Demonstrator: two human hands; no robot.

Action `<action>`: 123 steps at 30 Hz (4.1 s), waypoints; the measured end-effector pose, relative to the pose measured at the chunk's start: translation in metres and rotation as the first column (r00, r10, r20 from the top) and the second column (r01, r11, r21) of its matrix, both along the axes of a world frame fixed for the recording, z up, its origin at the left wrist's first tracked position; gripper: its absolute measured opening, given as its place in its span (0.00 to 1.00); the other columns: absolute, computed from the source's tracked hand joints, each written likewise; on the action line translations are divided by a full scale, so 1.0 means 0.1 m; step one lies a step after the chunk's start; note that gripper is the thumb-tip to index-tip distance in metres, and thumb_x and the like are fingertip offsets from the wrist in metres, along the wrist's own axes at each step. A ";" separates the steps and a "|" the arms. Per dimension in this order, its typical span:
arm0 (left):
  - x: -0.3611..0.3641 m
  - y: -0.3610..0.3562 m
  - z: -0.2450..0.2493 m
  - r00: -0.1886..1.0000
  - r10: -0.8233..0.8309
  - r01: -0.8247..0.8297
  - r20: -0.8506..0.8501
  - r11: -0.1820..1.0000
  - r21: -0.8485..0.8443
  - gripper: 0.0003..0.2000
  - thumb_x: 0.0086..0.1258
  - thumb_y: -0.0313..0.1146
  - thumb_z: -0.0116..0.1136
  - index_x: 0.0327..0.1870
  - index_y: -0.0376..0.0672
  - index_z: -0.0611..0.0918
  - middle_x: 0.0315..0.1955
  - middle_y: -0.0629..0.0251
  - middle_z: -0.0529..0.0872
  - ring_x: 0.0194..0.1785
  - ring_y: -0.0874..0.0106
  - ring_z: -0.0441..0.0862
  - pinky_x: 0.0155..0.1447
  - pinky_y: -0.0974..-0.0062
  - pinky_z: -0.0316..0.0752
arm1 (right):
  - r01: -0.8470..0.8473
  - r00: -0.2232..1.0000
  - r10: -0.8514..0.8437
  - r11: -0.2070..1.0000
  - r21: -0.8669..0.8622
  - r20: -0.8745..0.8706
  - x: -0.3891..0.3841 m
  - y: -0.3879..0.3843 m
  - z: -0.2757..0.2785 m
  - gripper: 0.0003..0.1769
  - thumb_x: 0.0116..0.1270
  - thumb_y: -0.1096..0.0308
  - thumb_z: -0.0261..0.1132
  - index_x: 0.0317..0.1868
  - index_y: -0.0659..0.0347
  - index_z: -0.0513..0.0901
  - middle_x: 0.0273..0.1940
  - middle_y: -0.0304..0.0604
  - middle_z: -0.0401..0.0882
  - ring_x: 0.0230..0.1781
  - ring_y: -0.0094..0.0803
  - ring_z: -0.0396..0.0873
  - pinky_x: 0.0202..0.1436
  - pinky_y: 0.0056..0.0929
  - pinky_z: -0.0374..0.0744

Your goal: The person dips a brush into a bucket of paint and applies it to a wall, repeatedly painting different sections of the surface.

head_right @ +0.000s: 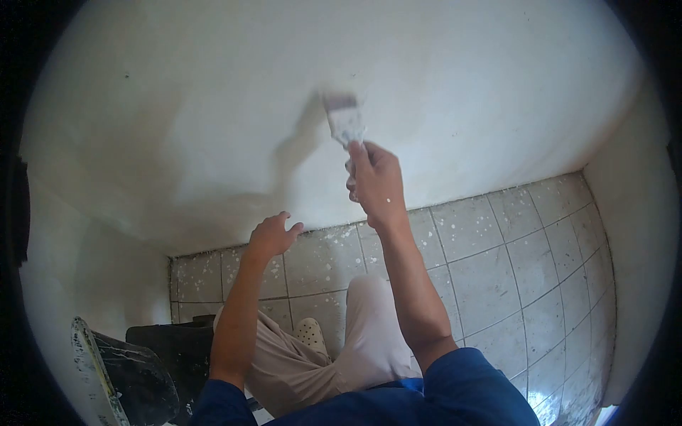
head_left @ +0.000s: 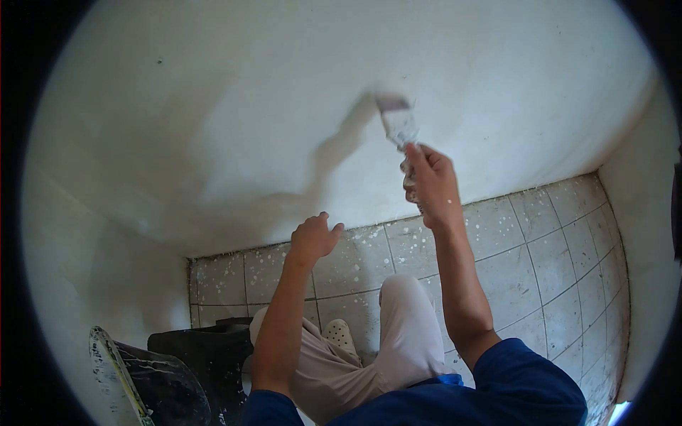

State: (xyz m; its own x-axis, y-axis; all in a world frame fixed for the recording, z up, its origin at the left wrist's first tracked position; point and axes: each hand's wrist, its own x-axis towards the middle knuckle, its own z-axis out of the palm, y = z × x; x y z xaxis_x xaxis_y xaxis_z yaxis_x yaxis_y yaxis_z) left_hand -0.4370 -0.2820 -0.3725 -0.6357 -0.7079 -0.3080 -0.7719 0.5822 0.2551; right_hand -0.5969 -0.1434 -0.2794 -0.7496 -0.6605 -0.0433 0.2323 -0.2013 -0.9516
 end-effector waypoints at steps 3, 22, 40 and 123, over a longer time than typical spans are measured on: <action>0.07 -0.05 -0.03 1.000 0.007 -0.007 0.013 1.000 -0.001 0.29 0.67 0.54 0.49 0.59 0.39 0.73 0.52 0.50 0.79 0.58 0.55 0.75 0.60 0.60 0.70 | 0.032 0.999 -0.032 0.999 -0.006 -0.036 0.04 0.02 0.08 0.11 0.71 0.64 0.55 0.33 0.62 0.76 0.20 0.33 0.66 0.15 0.16 0.62 0.13 0.17 0.59; 0.26 -0.05 0.01 0.998 0.064 -0.064 0.011 0.997 0.044 0.30 0.66 0.55 0.50 0.61 0.40 0.72 0.55 0.50 0.78 0.59 0.55 0.75 0.62 0.61 0.69 | -0.023 0.997 0.019 0.999 -0.047 -0.073 0.17 -0.24 -0.05 0.14 0.71 0.63 0.55 0.30 0.64 0.75 0.20 0.33 0.67 0.15 0.17 0.63 0.14 0.19 0.62; 0.28 -0.10 0.04 0.998 0.055 -0.054 -0.016 0.998 0.021 0.29 0.67 0.54 0.49 0.59 0.38 0.73 0.50 0.51 0.80 0.56 0.55 0.77 0.58 0.59 0.72 | -0.037 0.998 0.032 0.996 -0.079 -0.062 0.32 -0.36 0.03 0.11 0.70 0.63 0.57 0.35 0.63 0.77 0.22 0.33 0.69 0.15 0.15 0.62 0.13 0.17 0.59; 0.82 -0.43 0.18 0.917 0.364 -0.358 -0.161 0.932 0.062 0.25 0.70 0.51 0.42 0.55 0.38 0.75 0.52 0.47 0.79 0.57 0.51 0.75 0.61 0.58 0.70 | -0.142 0.990 0.142 0.990 0.019 0.012 0.99 -1.16 -1.01 0.12 0.70 0.64 0.53 0.30 0.61 0.71 0.21 0.33 0.64 0.14 0.19 0.62 0.13 0.22 0.62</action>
State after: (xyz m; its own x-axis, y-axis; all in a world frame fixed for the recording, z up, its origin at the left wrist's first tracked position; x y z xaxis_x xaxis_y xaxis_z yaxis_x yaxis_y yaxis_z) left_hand -0.3549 -0.3254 -0.3541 -0.3828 -0.8908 -0.2447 -0.8727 0.2619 0.4120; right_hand -0.4979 -0.2595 -0.3805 -0.6477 -0.7591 -0.0652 0.2677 -0.1466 -0.9523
